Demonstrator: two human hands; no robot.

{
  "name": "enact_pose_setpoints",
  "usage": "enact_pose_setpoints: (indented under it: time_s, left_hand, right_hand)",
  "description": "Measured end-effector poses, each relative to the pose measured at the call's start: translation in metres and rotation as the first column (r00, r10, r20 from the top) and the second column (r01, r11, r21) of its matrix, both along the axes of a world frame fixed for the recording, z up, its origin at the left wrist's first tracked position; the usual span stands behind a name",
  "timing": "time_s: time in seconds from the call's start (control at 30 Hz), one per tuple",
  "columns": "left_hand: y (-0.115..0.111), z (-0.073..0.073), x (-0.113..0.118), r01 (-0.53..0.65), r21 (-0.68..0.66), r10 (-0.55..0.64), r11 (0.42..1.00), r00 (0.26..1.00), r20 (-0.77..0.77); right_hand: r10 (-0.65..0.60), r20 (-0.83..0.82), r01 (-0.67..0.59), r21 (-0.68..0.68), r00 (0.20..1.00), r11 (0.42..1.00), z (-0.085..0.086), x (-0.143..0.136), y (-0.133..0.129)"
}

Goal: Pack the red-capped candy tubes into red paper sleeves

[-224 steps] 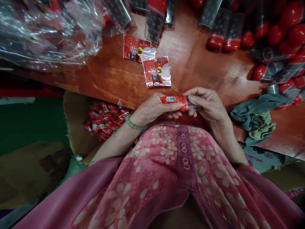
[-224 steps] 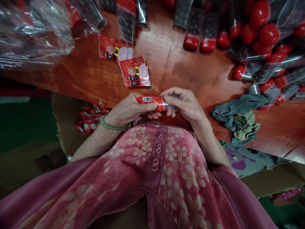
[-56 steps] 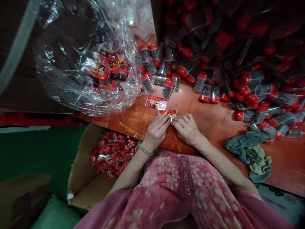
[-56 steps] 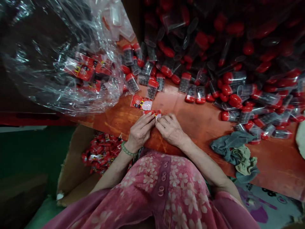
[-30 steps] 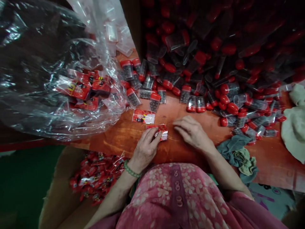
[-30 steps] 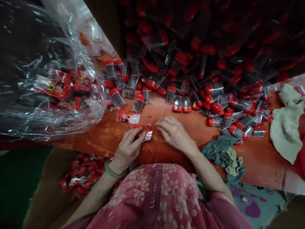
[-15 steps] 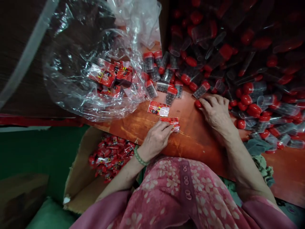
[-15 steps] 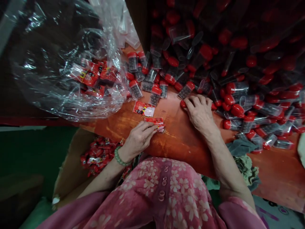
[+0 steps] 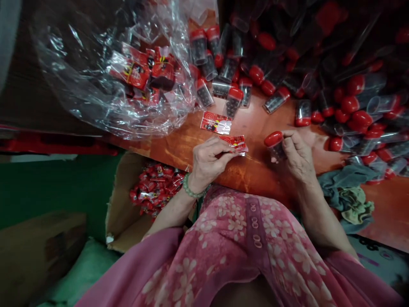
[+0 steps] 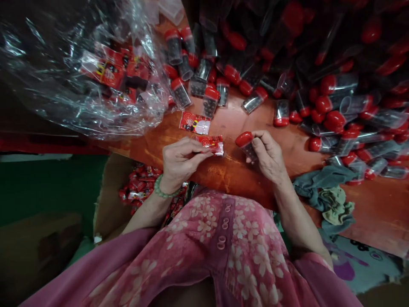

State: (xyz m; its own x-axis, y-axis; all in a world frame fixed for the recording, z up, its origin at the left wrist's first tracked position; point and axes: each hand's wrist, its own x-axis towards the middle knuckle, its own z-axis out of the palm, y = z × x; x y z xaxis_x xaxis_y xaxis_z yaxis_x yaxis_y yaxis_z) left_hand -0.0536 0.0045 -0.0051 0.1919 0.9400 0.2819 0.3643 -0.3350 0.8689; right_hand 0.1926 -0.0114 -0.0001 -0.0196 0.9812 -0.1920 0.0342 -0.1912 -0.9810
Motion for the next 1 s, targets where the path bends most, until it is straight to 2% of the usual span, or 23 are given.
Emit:
enact_pose_setpoints:
  time_s: [0.1,0.2,0.3,0.4,0.67,0.83,0.9,1.0]
  left_hand:
    - [-0.007,0.007,0.001,0.032,0.086,-0.032,0.996,0.999,0.007]
    - [-0.014,0.012,0.003,0.065,0.118,-0.066,0.991,0.998,0.005]
    - [-0.019,0.014,0.004,0.092,0.137,-0.093,0.986,0.996,0.007]
    - [-0.024,0.015,0.004,0.099,0.152,-0.104,0.983,0.994,0.026]
    - [-0.033,0.010,0.004,0.179,0.112,-0.174,0.977,0.983,-0.054]
    - [-0.035,0.006,0.004,0.235,0.060,-0.229,0.970,0.969,-0.093]
    - [-0.036,0.004,0.004,0.258,0.018,-0.254,0.966,0.961,-0.106]
    - [-0.035,0.004,0.002,0.321,-0.104,-0.330,0.941,0.939,-0.092]
  right_hand:
    - [0.027,0.000,-0.027,0.055,1.000,0.998,0.018,0.003,-0.012]
    - [0.112,0.148,-0.134,0.146,0.983,0.980,0.036,0.003,-0.020]
    - [0.213,0.276,-0.286,0.259,0.937,0.923,0.046,0.000,-0.023]
    - [0.271,0.393,-0.408,0.323,0.879,0.854,0.050,0.000,-0.023]
    - [0.376,0.664,-0.625,0.178,0.646,0.760,0.055,0.007,-0.028]
    - [0.452,0.749,-0.720,0.048,0.485,0.693,0.056,0.002,-0.024]
    - [0.485,0.731,-0.735,0.033,0.479,0.677,0.055,0.000,-0.022]
    - [0.529,0.657,-0.721,0.034,0.538,0.692,0.055,-0.001,-0.018]
